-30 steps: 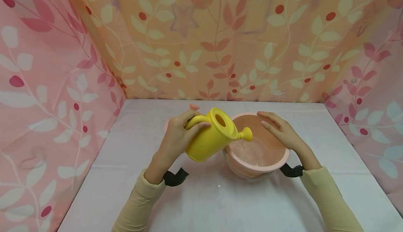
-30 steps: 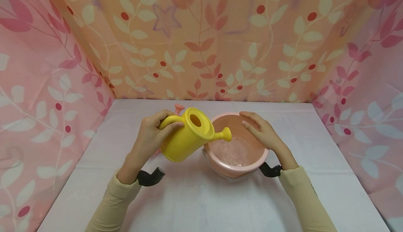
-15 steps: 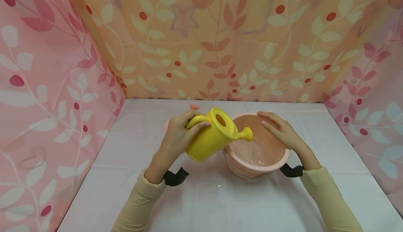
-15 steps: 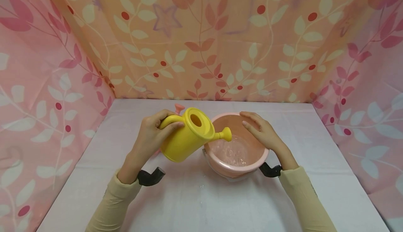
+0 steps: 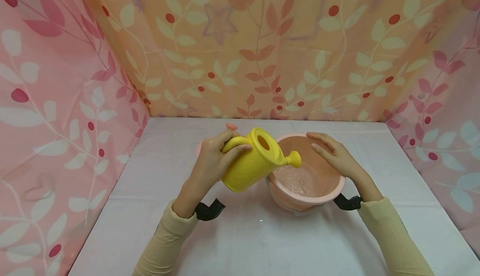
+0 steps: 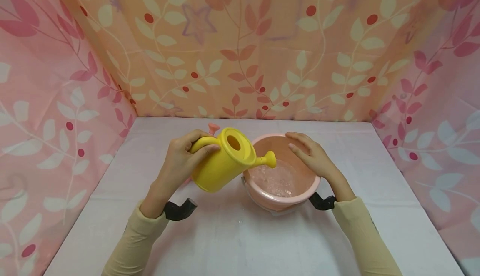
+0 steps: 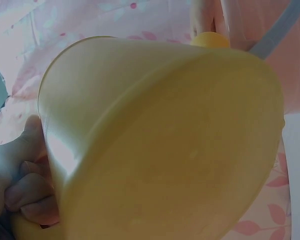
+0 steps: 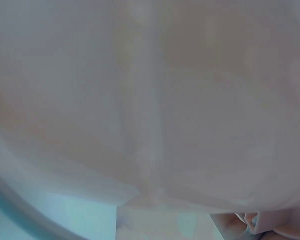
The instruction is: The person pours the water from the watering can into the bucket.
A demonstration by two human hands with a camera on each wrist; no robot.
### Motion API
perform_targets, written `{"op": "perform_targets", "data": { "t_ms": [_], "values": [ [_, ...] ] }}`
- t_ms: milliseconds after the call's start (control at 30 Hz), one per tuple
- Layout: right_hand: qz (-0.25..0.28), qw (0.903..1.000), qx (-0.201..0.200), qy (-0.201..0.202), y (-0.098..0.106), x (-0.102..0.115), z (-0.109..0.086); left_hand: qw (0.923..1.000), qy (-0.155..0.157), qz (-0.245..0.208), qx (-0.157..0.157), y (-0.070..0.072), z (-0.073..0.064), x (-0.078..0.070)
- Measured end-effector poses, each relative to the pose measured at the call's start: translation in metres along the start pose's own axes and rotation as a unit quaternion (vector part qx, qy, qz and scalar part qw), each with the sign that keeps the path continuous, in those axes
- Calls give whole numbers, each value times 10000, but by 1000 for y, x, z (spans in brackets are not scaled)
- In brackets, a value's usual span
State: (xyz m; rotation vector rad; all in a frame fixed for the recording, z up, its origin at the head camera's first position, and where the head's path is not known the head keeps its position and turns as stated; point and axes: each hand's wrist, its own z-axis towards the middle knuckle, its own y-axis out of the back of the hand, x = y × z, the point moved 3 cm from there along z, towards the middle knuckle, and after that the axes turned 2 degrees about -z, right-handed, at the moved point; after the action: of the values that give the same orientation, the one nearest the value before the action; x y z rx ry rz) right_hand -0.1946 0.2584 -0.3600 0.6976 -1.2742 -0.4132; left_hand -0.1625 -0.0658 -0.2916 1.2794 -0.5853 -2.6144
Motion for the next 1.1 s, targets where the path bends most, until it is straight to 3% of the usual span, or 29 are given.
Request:
{"op": "perform_targets", "data": {
  "t_ms": [300,1100],
  "values": [
    [-23,9999,-62,110,-3,-29,7,9999,-58,112,16,0,0,-1],
    [-36,9999,-68,79,-3,-29,5,9988,-115,474,28,0,2,-3]
  ]
}}
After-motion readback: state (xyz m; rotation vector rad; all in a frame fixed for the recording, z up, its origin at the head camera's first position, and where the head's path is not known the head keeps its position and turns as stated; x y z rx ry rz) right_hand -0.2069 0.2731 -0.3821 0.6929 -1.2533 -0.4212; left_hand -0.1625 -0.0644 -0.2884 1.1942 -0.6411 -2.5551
